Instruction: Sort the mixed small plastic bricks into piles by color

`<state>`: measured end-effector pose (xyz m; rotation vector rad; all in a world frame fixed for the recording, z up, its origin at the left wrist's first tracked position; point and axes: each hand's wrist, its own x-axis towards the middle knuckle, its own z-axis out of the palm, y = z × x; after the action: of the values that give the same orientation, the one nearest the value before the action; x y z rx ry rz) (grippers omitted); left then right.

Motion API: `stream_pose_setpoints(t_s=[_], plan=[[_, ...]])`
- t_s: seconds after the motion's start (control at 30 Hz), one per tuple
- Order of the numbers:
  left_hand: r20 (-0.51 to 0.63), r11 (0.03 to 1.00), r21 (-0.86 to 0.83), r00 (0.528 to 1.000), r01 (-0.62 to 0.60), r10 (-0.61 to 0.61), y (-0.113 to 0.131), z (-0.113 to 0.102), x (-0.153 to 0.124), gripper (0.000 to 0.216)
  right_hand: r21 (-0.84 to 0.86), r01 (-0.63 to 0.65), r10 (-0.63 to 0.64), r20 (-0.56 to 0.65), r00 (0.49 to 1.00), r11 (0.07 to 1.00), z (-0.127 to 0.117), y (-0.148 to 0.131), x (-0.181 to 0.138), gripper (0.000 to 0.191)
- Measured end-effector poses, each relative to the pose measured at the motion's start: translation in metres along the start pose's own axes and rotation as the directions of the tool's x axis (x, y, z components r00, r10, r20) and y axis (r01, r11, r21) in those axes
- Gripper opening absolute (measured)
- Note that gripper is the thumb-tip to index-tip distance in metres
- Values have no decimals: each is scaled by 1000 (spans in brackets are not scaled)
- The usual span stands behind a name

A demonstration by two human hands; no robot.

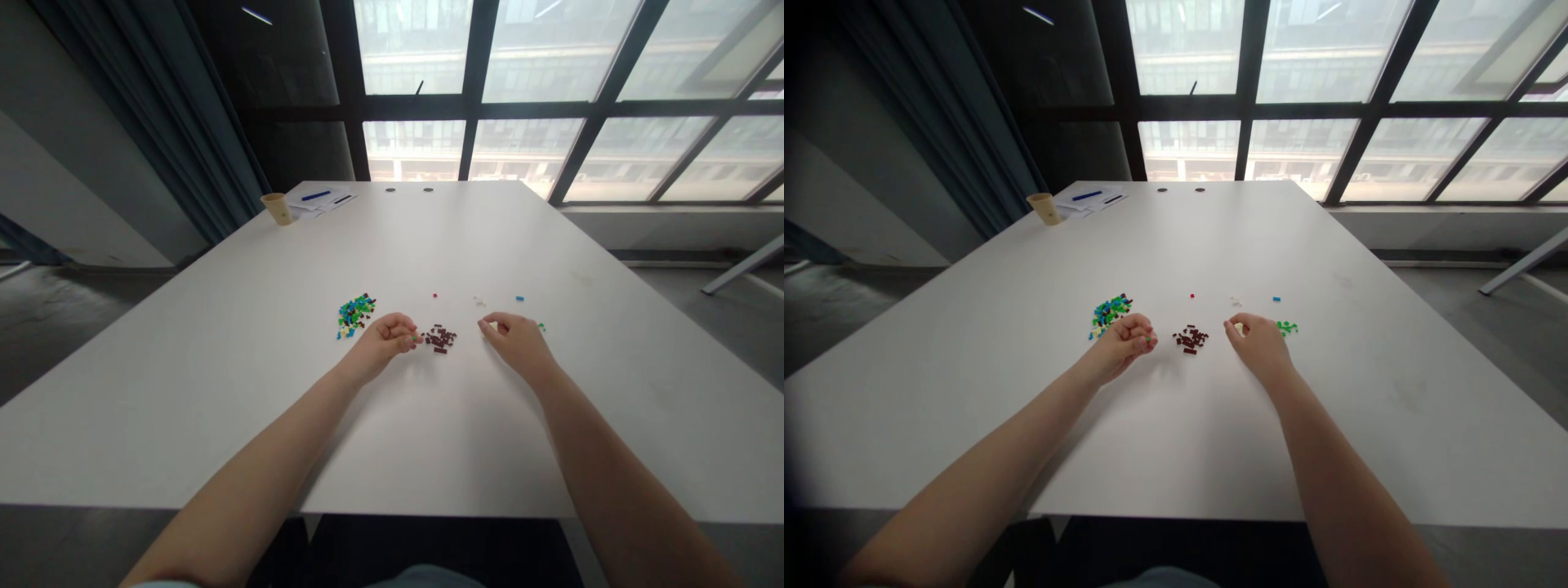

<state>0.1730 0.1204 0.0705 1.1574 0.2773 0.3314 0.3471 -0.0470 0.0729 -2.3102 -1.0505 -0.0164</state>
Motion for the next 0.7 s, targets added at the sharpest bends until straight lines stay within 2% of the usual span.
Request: stream_pose_setpoints(t_s=[0.1, 0.2, 0.33, 0.43, 0.57, 0.7], plan=[[37, 999, -35, 999, 17, -16, -1, 6, -2, 35, 51, 75, -75, -2, 997, 996, 5, -8, -3, 27], [29, 999, -8, 999, 31, -31, -1, 9, -3, 35, 155, 202, -194, -62, 979, 967, 8, -18, -9, 23], [31, 997, 53, 998, 52, -53, -6, 8, 0, 32, 327, 423, -408, -119, 905, 845, 10, -35, -19, 20], [59, 992, 105, 996, 66, -72, -11, 7, 2, 28, 396, 519, -525, -102, 845, 758, 14, -44, -26, 17], [48, 983, 169, 995, 76, -86, -13, 6, 3, 28, 412, 547, -561, -98, 822, 729, 23, -47, -29, 14], [38, 972, 226, 997, 56, -66, -13, 7, 3, 30, 380, 538, -537, -118, 835, 753, 31, -47, -28, 14]])
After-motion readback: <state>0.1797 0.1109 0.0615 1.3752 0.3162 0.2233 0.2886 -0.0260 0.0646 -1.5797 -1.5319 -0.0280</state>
